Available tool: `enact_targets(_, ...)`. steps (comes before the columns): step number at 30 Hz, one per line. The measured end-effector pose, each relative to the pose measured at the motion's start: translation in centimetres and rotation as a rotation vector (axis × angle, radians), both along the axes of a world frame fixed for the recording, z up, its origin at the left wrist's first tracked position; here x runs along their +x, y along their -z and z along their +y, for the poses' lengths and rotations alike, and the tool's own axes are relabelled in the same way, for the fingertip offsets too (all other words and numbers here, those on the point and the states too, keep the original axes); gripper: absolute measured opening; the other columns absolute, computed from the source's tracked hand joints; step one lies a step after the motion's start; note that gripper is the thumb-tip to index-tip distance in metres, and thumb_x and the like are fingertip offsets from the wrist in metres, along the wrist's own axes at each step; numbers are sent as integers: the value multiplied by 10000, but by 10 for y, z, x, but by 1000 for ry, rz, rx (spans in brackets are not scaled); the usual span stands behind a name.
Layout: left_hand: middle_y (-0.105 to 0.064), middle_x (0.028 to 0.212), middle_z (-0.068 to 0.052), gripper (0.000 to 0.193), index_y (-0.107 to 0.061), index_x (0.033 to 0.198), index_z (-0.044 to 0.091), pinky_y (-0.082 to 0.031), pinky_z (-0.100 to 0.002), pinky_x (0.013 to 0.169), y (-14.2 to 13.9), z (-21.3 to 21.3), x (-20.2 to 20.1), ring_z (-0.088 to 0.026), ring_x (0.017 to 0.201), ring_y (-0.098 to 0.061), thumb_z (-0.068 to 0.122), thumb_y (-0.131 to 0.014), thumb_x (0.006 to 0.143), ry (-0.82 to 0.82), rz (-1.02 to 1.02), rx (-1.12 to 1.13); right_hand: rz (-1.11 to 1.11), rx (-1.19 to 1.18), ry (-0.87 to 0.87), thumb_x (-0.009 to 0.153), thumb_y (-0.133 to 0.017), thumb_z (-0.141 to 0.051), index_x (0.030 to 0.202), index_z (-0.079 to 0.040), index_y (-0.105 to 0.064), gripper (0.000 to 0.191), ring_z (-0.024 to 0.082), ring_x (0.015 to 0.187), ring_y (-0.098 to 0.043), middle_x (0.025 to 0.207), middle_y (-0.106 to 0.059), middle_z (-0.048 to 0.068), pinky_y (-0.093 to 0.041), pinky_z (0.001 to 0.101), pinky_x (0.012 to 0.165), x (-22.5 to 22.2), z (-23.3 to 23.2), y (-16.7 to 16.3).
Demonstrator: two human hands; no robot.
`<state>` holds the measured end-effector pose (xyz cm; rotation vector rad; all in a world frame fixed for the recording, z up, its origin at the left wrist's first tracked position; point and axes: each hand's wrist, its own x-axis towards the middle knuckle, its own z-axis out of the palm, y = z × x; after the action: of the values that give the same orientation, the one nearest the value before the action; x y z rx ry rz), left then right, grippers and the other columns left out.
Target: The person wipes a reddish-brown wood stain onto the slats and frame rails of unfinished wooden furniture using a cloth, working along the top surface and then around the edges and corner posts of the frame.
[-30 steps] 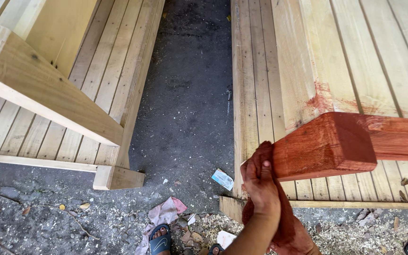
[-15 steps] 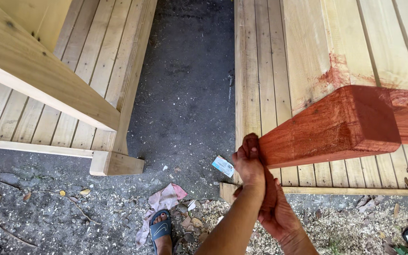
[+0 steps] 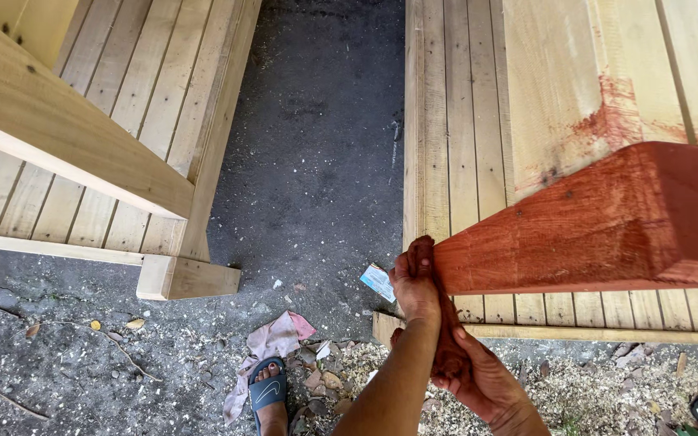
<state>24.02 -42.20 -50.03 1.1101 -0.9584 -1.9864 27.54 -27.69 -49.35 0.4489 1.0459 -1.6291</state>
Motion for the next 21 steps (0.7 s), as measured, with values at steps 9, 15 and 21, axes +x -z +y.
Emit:
enact_targets(9,-631,1234,-48,262,-733,1122,58,-356,-250,1112,1,-9,0,-163,1208,-599,-56,-603,925,20,-233,290,1,51,131,931,-680,-309,1217,-44,-660,391,183,681,-677,931,-758,73,-519,318,492,-2,-13,11)
enact_targets(15,-546,1248,-11,303,-769,1138,119,-383,-252,1141,-33,13,14,-174,1233,-574,-33,-610,929,41,-91,156,-9,-195,43,824,-640,-357,1354,-79,-605,600,208,710,-697,1068,-759,122,-540,311,465,2,17,4)
enact_targets(21,-696,1085,-34,144,-789,995,20,-464,-261,980,-11,-14,0,-148,1056,-629,-13,-673,916,-50,-113,366,-102,250,152,882,-584,-312,1234,-10,-606,464,241,840,-716,1038,-727,127,-625,404,706,-4,-2,25)
